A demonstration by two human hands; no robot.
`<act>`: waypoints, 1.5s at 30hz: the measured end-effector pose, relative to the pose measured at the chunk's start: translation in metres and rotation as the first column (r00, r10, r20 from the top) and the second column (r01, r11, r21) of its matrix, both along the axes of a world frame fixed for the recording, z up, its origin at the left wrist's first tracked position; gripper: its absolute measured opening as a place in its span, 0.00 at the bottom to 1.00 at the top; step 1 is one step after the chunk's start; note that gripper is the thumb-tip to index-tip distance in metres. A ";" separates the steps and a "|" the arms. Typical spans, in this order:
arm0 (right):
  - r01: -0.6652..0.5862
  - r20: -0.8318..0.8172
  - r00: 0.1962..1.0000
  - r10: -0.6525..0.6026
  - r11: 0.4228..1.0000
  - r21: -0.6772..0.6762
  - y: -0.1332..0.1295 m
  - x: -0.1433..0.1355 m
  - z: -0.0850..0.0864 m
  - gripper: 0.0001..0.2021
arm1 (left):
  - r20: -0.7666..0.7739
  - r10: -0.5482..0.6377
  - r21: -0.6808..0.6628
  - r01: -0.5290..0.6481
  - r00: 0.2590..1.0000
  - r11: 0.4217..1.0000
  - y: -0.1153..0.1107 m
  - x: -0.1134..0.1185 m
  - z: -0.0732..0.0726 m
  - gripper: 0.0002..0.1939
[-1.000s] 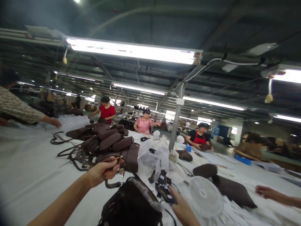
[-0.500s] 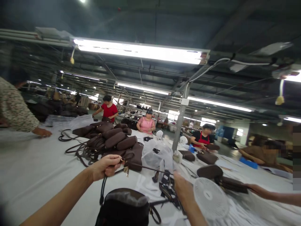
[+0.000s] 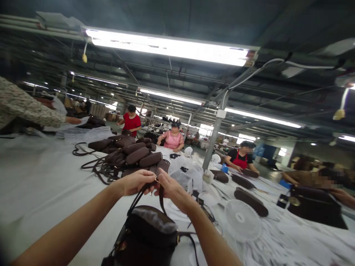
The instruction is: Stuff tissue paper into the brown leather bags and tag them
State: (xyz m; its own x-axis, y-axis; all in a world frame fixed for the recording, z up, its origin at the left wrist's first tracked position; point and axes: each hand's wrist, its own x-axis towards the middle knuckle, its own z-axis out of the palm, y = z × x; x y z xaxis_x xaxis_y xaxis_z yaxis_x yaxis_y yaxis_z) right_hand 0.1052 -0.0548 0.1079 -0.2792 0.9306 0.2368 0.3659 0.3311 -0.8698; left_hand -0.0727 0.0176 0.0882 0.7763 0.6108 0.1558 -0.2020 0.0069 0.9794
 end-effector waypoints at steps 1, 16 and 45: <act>-0.006 0.109 0.994 0.001 0.999 0.047 0.002 -0.008 0.005 0.25 | -0.006 0.013 0.027 -0.013 1.000 1.000 -0.002 -0.001 -0.002 0.19; 0.004 0.649 0.754 -0.102 0.989 0.150 -0.017 0.041 -0.017 0.13 | -0.298 0.324 0.396 -0.192 0.898 0.898 -0.006 -0.040 -0.079 0.07; 0.208 0.039 0.978 -0.206 0.976 -0.057 -0.046 0.076 -0.075 0.20 | 0.109 0.321 -0.020 -0.321 0.941 0.947 -0.007 0.049 -0.039 0.18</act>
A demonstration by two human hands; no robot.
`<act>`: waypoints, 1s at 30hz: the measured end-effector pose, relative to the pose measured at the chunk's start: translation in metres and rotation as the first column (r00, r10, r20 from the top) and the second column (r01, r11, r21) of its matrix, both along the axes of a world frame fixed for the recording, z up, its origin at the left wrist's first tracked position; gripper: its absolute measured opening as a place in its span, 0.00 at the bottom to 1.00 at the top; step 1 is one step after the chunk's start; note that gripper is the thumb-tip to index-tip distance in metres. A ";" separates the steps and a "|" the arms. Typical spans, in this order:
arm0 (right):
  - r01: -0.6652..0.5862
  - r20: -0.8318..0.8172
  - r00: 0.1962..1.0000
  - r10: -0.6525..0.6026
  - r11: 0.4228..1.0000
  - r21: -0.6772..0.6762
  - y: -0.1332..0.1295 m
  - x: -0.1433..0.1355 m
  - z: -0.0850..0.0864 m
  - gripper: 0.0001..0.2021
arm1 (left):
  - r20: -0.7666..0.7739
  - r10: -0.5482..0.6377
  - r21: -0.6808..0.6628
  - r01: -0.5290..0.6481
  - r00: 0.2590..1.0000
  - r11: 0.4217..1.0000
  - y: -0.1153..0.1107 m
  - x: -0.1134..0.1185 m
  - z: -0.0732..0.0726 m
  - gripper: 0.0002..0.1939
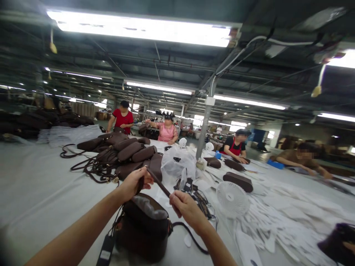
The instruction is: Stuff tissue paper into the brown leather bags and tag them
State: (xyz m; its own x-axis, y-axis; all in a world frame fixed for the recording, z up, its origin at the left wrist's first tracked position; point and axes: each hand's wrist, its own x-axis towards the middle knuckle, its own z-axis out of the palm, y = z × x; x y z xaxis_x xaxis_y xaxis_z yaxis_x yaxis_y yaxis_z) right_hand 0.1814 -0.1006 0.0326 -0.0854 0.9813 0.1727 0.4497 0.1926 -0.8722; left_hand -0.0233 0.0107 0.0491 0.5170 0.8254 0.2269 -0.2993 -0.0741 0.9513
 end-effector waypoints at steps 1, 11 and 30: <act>-0.006 0.025 1.000 0.006 1.000 -0.016 0.000 0.000 -0.006 0.21 | 0.182 0.048 -0.139 -0.022 0.982 0.990 0.010 -0.010 0.004 0.19; -0.022 0.115 0.993 0.035 0.994 -0.110 0.023 -0.014 -0.009 0.25 | 0.447 0.171 -0.264 -0.053 0.878 0.963 0.034 -0.063 -0.001 0.18; -0.141 0.008 0.989 0.145 0.974 -0.178 0.061 -0.061 0.052 0.20 | -0.421 0.048 0.370 0.124 0.906 0.921 0.007 -0.072 0.024 0.10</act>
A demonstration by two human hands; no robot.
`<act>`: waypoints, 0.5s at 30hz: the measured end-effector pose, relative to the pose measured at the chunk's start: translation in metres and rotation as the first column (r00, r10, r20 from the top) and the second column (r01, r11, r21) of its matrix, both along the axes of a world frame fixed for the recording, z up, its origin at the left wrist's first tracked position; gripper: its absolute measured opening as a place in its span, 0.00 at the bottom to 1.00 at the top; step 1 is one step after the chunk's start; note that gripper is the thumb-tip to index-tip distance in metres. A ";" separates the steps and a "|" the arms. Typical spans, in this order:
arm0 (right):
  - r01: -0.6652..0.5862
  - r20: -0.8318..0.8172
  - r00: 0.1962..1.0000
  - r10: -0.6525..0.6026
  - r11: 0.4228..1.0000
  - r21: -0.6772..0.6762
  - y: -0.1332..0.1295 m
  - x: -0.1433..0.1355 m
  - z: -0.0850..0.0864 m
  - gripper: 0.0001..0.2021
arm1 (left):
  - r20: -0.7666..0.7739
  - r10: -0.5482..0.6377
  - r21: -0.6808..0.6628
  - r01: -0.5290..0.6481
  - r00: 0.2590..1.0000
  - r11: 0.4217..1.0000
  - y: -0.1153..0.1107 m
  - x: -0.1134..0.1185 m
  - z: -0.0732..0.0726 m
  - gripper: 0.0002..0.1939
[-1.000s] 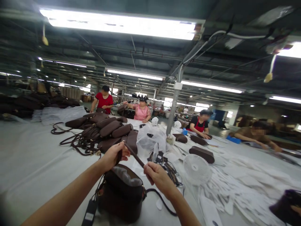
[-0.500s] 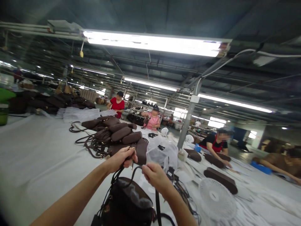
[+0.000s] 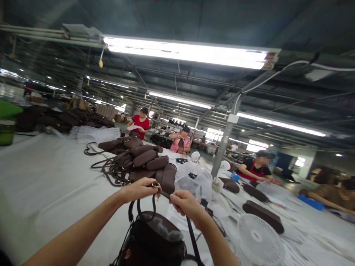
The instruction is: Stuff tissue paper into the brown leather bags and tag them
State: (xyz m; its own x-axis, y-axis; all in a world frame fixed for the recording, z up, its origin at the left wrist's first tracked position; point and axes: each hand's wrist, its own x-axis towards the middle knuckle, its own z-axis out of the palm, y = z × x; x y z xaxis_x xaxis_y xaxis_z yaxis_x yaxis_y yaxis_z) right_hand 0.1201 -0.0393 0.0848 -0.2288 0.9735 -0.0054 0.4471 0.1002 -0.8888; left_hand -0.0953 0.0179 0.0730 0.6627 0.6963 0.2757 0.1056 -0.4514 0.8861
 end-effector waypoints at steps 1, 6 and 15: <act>0.000 0.021 1.000 0.000 1.000 0.003 0.003 -0.002 0.002 0.19 | 0.032 0.002 -0.002 -0.002 0.999 1.000 0.000 0.004 0.001 0.10; 0.035 0.102 0.994 -0.044 0.996 0.086 0.011 -0.022 0.017 0.16 | 0.139 -0.040 -0.073 0.051 0.990 0.996 -0.010 0.027 0.000 0.10; 0.004 -0.086 0.996 -0.002 1.000 0.031 -0.014 0.022 0.003 0.25 | 0.252 0.189 -0.164 -0.150 0.949 0.975 0.000 -0.008 -0.008 0.13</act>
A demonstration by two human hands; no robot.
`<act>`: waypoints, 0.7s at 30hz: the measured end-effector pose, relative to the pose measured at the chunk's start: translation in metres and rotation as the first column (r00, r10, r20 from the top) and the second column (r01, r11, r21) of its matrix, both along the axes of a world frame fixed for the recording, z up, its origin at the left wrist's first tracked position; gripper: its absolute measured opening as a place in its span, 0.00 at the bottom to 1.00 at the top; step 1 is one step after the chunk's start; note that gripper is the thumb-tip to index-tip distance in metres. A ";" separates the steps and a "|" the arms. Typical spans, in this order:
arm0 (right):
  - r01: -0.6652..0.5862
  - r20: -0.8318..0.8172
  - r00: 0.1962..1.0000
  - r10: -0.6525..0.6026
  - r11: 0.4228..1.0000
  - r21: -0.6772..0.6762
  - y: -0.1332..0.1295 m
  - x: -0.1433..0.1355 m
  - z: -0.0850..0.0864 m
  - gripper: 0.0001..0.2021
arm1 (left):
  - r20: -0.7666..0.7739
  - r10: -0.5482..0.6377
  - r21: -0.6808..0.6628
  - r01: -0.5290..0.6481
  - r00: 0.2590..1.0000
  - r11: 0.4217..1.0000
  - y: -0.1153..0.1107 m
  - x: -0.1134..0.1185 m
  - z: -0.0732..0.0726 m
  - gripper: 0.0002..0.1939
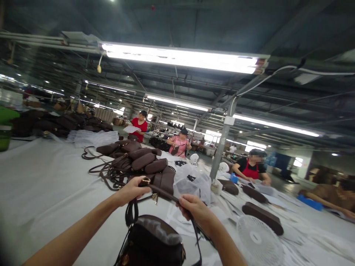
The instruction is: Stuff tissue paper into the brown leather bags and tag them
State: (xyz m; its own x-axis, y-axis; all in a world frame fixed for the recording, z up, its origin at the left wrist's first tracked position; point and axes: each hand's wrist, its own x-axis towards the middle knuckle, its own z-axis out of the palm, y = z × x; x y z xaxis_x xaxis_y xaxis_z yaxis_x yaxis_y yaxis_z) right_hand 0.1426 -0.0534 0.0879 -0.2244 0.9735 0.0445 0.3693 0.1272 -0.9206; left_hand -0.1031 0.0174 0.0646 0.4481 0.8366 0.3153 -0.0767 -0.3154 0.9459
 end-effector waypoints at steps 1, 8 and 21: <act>0.019 -0.028 0.999 -0.019 1.000 0.013 0.001 -0.001 -0.002 0.26 | 0.097 0.020 -0.047 -0.015 0.995 0.999 -0.001 0.003 -0.002 0.14; 0.056 0.031 0.998 -0.058 0.997 0.062 0.024 -0.059 -0.010 0.20 | 0.566 -0.114 -0.226 0.286 0.817 0.931 -0.015 0.061 -0.020 0.22; -0.072 0.049 0.996 0.080 0.988 -0.135 -0.010 0.003 -0.018 0.21 | 0.654 0.290 -0.499 0.111 0.698 0.859 0.037 -0.022 -0.010 0.23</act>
State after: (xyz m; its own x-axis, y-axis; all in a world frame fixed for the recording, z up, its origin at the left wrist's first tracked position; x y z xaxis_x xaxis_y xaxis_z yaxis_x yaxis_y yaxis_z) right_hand 0.1458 -0.0638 0.0697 -0.2964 0.9500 -0.0987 0.4135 0.0344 -0.9099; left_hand -0.1251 0.0540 0.0547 0.1829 0.9816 0.0543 -0.7574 0.1055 0.6444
